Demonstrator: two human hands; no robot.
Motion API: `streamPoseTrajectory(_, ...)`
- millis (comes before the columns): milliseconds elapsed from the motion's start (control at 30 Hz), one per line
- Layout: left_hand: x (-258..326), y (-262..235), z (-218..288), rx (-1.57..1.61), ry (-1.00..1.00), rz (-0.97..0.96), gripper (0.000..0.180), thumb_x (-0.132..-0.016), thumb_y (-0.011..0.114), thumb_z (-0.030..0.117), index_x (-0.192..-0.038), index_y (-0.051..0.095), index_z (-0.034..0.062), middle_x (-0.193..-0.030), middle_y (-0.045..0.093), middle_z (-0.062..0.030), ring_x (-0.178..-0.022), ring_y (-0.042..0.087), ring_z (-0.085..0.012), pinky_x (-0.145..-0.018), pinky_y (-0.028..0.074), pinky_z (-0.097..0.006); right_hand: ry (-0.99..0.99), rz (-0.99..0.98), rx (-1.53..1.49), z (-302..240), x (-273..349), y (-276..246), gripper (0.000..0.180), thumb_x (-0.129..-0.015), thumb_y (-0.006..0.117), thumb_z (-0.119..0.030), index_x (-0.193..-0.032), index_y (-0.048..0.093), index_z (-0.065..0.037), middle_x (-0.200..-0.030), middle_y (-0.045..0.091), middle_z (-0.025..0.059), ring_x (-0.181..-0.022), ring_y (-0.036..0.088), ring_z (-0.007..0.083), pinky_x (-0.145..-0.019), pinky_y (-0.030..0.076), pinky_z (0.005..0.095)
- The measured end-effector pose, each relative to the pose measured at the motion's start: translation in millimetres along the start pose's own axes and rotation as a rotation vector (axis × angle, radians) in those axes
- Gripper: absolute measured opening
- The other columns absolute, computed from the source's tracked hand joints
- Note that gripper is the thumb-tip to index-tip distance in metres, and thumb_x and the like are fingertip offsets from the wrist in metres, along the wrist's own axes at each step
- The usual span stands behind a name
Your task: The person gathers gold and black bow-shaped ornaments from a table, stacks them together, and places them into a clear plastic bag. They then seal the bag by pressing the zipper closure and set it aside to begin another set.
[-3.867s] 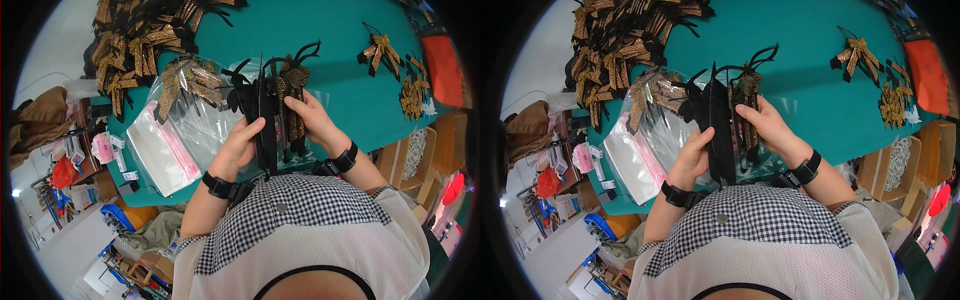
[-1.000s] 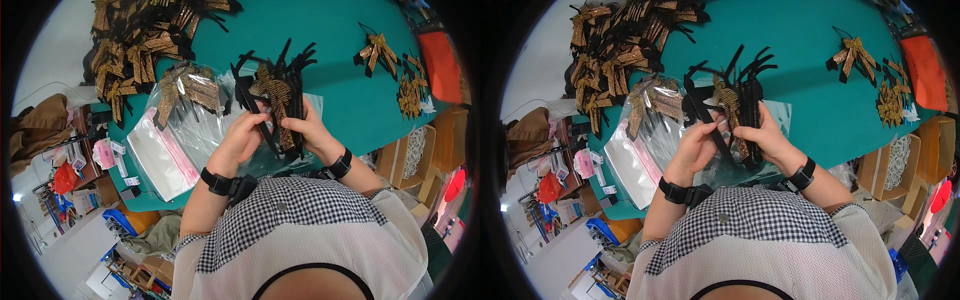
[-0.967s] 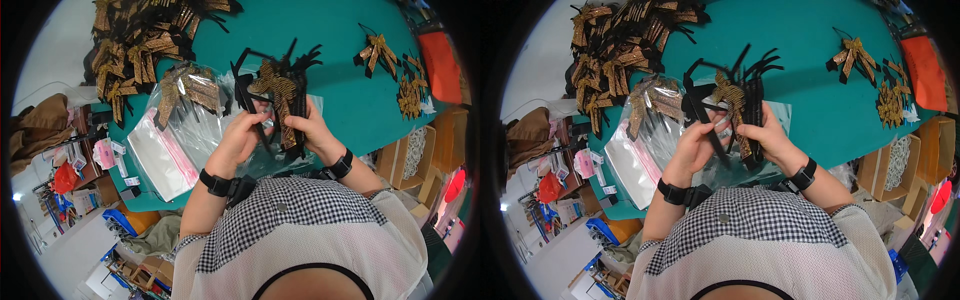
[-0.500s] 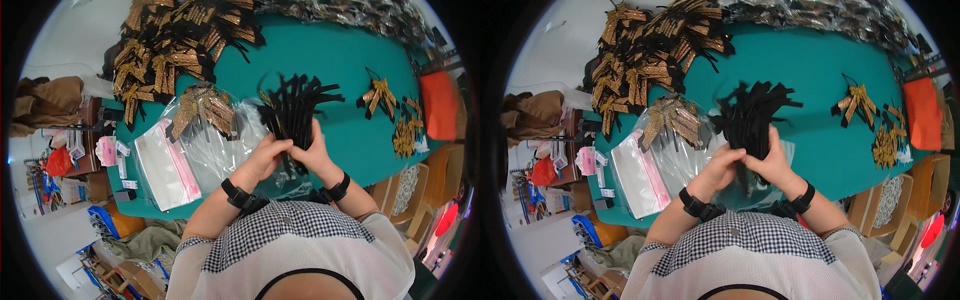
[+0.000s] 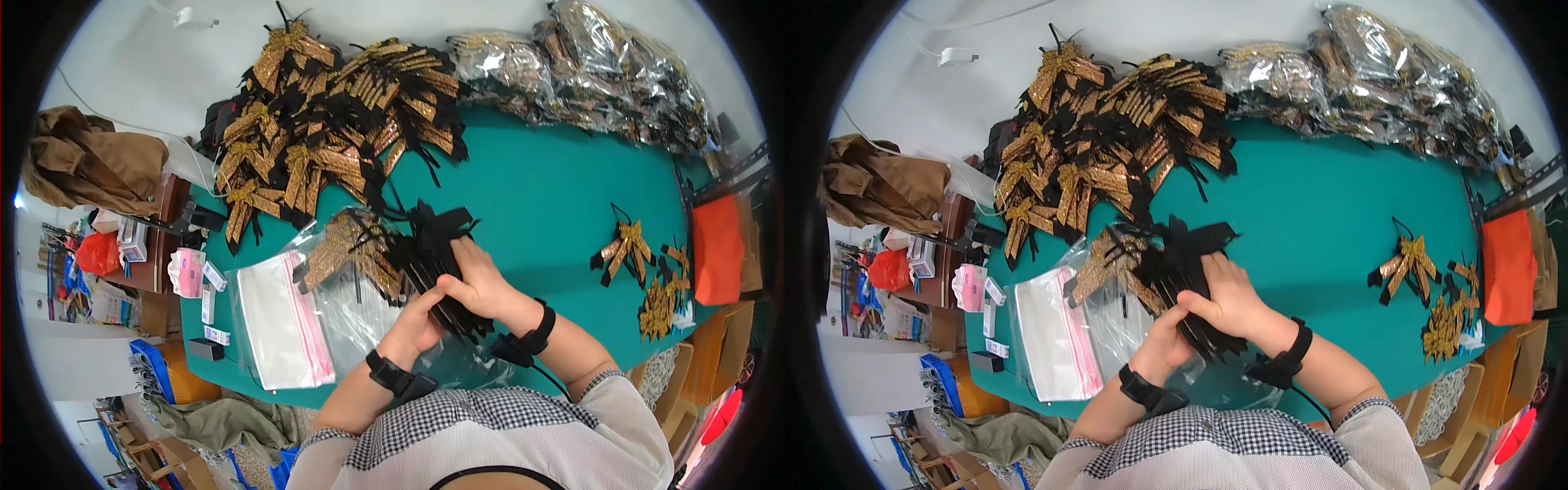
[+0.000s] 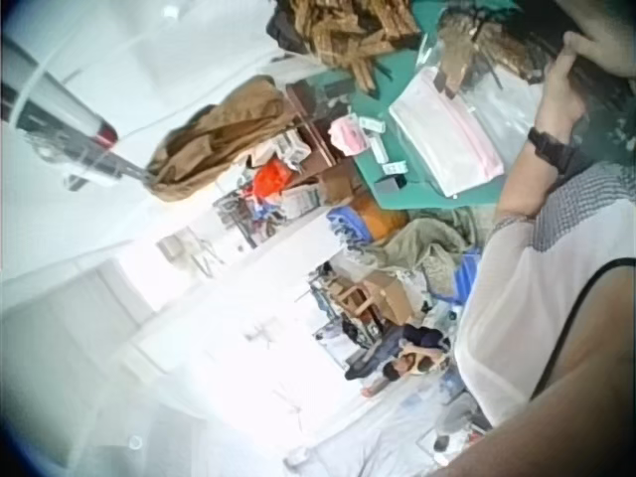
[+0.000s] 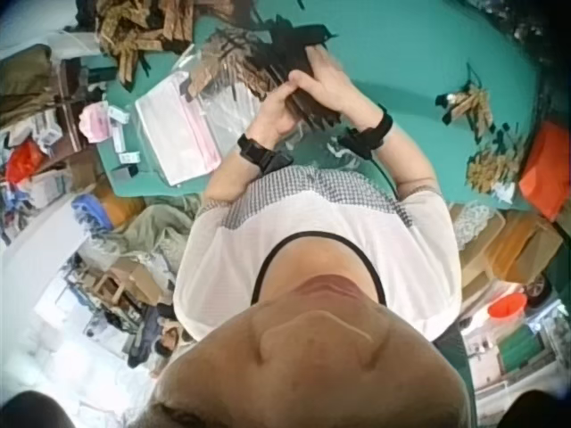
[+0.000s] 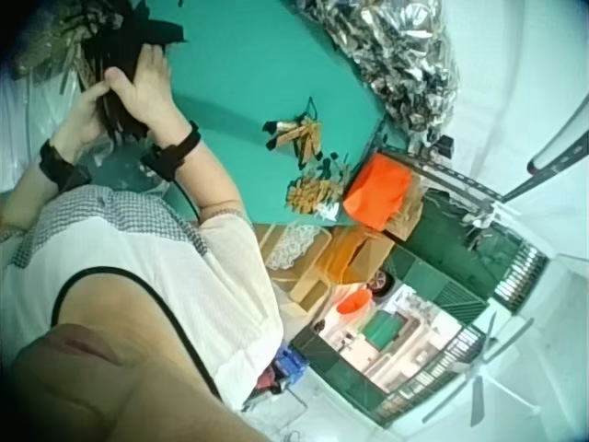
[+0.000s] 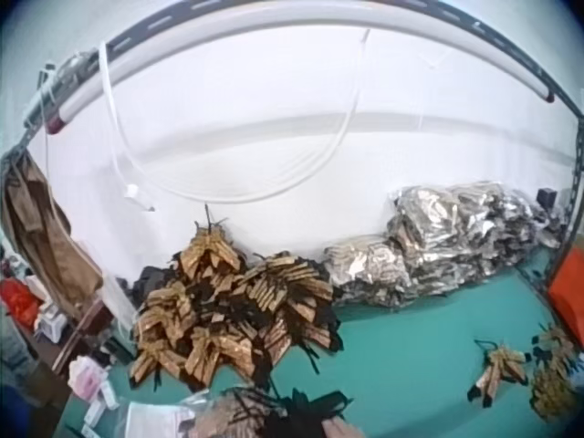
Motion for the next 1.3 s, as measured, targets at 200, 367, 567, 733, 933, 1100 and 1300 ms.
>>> streamPoseTrajectory(200, -6.0, 6.9, 26.5, 0.287, -0.034, -0.067, 0.041, -0.085, 0.057, 0.025, -0.119, 0.046, 0.0052, -0.114, 0.053, -0.0091, -0.104, 0.053, -0.0225, -0.090, 0.044, -0.039, -0.132, -0.194, 0.206, -29.0, -43.3, -17.7, 0.095, -0.070, 0.044, -0.074, -0.107, 0.045, 0.014, -0.096, 0.047, 0.0223, -0.092, 0.047, 0.0357, -0.079, 0.035, 0.0389)
streamPoseTrajectory(367, -6.0, 29.6, 82.8, 0.191, 0.051, -0.066, 0.033, -0.081, 0.058, 0.014, -0.111, 0.052, 0.0021, -0.103, 0.058, -0.0106, -0.092, 0.059, -0.0216, -0.078, 0.051, -0.037, -0.221, -0.450, 0.343, -58.4, -90.1, -31.3, 0.100, -0.066, 0.051, -0.073, -0.110, 0.043, 0.017, -0.102, 0.048, 0.0245, -0.095, 0.050, 0.0351, -0.079, 0.038, 0.0376)
streamPoseTrajectory(567, 15.9, 28.9, 146.6, 0.071, 0.263, -0.158, 0.055, -0.076, 0.062, 0.012, -0.125, 0.039, 0.0046, -0.103, 0.057, -0.0128, -0.094, 0.059, -0.0274, -0.084, 0.049, -0.040, -0.291, -0.862, -0.065, -83.2, -147.0, -44.7, 0.078, -0.073, 0.065, -0.049, -0.116, 0.045, 0.012, -0.114, 0.051, 0.0214, -0.086, 0.060, 0.0299, -0.070, 0.049, 0.0362)
streamPoseTrajectory(733, 58.6, 6.7, 187.6, -0.070, 0.440, -0.085, 0.075, -0.068, 0.070, 0.021, -0.130, 0.031, 0.0055, -0.098, 0.057, -0.0127, -0.096, 0.058, -0.0316, -0.084, 0.047, -0.043, -0.024, -0.706, -0.801, -52.1, -244.5, -86.2, 0.047, -0.081, 0.061, -0.031, -0.113, 0.055, 0.003, -0.100, 0.062, 0.0111, -0.083, 0.064, 0.0204, -0.067, 0.050, 0.0280)
streamPoseTrajectory(933, 94.2, -31.2, 189.2, -0.216, 0.536, 0.134, 0.091, -0.056, 0.077, 0.026, -0.131, 0.029, 0.0043, -0.095, 0.057, -0.0177, -0.093, 0.058, -0.0315, -0.083, 0.047, -0.042, -0.013, 0.154, 0.454, 62.7, -416.5, -101.0, 0.060, -0.077, 0.061, -0.041, -0.117, 0.051, 0.002, -0.114, 0.054, 0.0194, -0.109, 0.051, 0.0300, -0.091, 0.041, 0.0377)
streamPoseTrajectory(1100, 110.1, -69.6, 180.3, -0.260, 0.479, 0.247, 0.087, -0.062, 0.078, 0.038, -0.128, 0.032, 0.0059, -0.092, 0.053, -0.0127, -0.085, 0.053, -0.0252, -0.077, 0.045, -0.038, 0.219, 0.189, 0.823, 100.3, -469.6, -77.1, 0.095, -0.067, 0.065, -0.053, -0.135, 0.025, 0.001, -0.124, 0.046, 0.0238, -0.118, 0.043, 0.0331, -0.098, 0.035, 0.0374)
streamPoseTrajectory(1300, 99.1, -72.4, 189.4, -0.130, 0.549, 0.317, 0.096, -0.052, 0.083, 0.039, -0.126, 0.034, 0.0045, -0.086, 0.052, -0.0106, -0.080, 0.054, -0.0257, -0.074, 0.046, -0.039, 0.343, 0.062, 0.636, 134.4, -466.4, -77.7, 0.070, -0.060, 0.072, -0.052, -0.102, 0.061, 0.003, -0.112, 0.055, 0.0227, -0.104, 0.054, 0.0319, -0.089, 0.044, 0.0357)
Point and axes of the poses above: each hand's wrist, its own x-axis away from the middle knuckle, its own y-axis out of the palm, z = x × y, the point moved 7 cm from there along -x, towards the middle knuckle
